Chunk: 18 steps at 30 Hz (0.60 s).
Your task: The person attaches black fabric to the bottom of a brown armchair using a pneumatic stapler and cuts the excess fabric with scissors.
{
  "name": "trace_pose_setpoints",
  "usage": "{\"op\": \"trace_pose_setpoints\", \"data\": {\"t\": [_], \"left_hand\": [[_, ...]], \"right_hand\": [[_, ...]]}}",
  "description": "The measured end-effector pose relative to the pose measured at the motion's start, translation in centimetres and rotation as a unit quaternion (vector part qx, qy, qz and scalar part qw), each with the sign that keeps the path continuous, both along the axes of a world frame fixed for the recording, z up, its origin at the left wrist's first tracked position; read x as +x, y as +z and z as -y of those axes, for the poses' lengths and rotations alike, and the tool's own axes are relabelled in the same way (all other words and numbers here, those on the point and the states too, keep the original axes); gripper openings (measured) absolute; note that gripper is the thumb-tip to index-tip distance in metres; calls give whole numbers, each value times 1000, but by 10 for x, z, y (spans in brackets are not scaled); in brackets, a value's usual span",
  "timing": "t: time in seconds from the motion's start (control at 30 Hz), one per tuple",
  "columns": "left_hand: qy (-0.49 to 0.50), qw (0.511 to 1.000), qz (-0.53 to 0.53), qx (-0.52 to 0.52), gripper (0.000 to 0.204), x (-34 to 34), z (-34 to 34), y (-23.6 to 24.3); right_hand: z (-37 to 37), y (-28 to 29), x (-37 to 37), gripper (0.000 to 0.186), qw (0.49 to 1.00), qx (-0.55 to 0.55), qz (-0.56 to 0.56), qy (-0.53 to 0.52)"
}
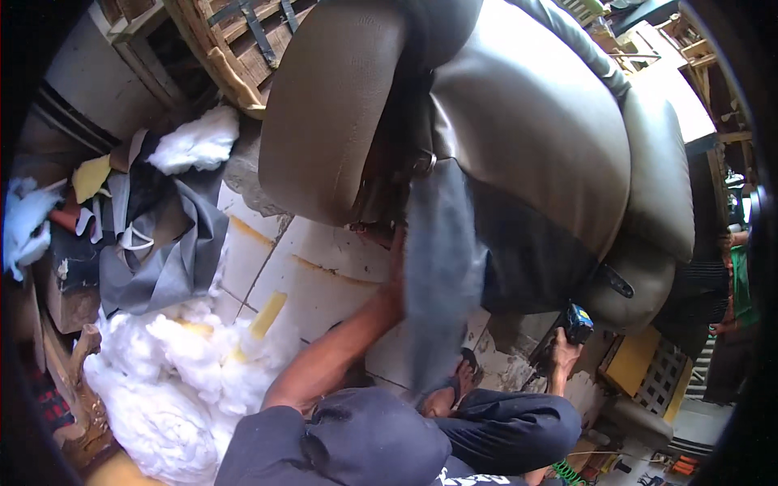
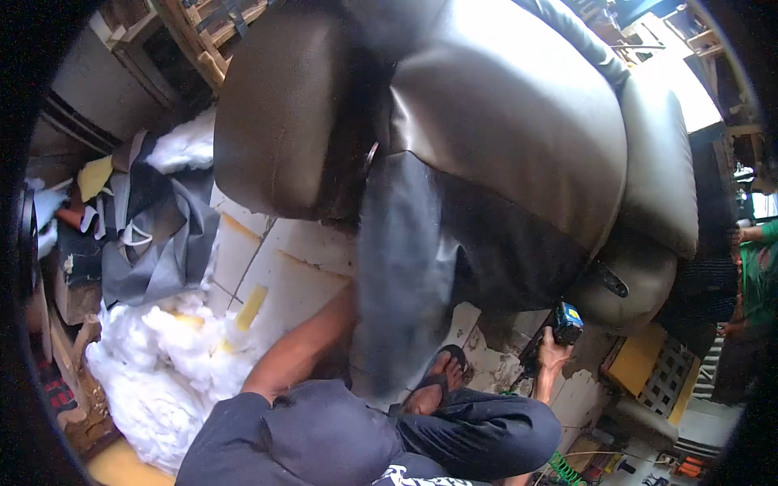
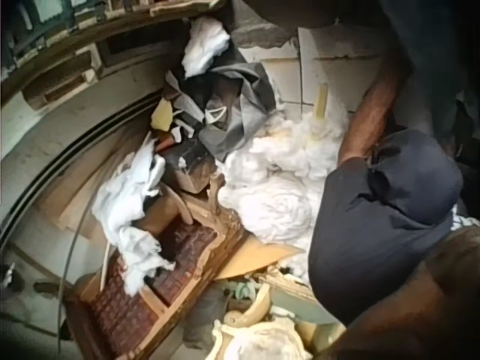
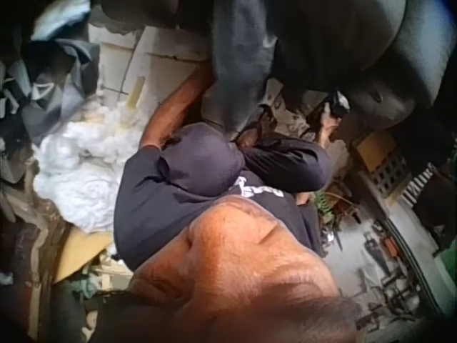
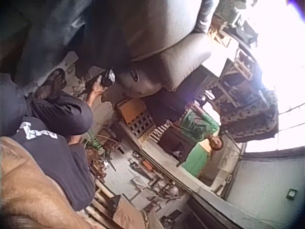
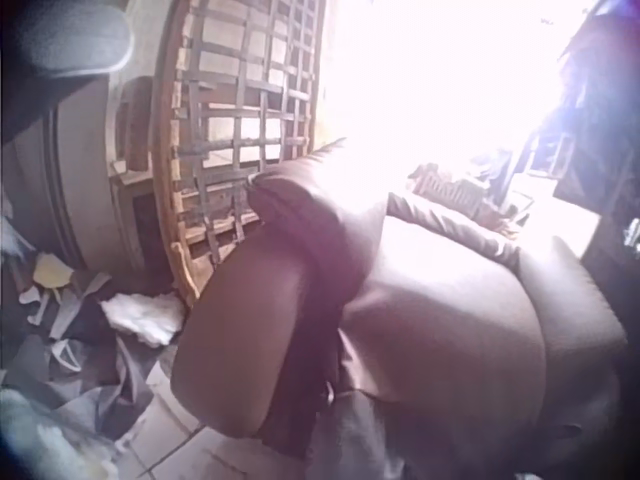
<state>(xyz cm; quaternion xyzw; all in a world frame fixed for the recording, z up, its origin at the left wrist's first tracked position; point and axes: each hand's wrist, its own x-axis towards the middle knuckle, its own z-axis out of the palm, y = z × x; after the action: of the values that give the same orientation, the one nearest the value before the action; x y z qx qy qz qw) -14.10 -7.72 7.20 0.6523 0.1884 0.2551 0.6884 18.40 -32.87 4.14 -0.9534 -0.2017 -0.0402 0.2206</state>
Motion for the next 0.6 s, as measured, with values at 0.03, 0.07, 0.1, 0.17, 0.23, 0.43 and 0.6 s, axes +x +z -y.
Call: {"op": "trace_pose_setpoints", "data": {"t": [0.03, 0.07, 0.1, 0.17, 0.23, 0.43, 0.6], "left_hand": [[4, 1000, 2, -14, 49, -5, 1, -1], [2, 1000, 1, -29, 48, -9, 3, -3], [4, 999, 0, -49, 48, -13, 7, -6], [6, 996, 3, -93, 47, -23, 16, -13], [7, 989, 15, -144, 46, -32, 22, -21], [-9, 957, 57, -285, 44, -44, 32, -41], [-21, 929, 90, -358, 43, -51, 41, -54]], "right_hand": [[-1, -2, -1, 45, 1000, 7, 5, 3], [-1, -4, -2, 44, 1000, 14, 10, 7], [0, -6, -3, 43, 1000, 21, 16, 10], [11, -23, 12, 39, 999, 30, 37, 13], [19, -40, 28, 34, 997, 51, 53, 20], [23, -45, 37, 29, 998, 47, 32, 0], [-9, 2, 3, 56, 995, -70, -67, -20]]}}
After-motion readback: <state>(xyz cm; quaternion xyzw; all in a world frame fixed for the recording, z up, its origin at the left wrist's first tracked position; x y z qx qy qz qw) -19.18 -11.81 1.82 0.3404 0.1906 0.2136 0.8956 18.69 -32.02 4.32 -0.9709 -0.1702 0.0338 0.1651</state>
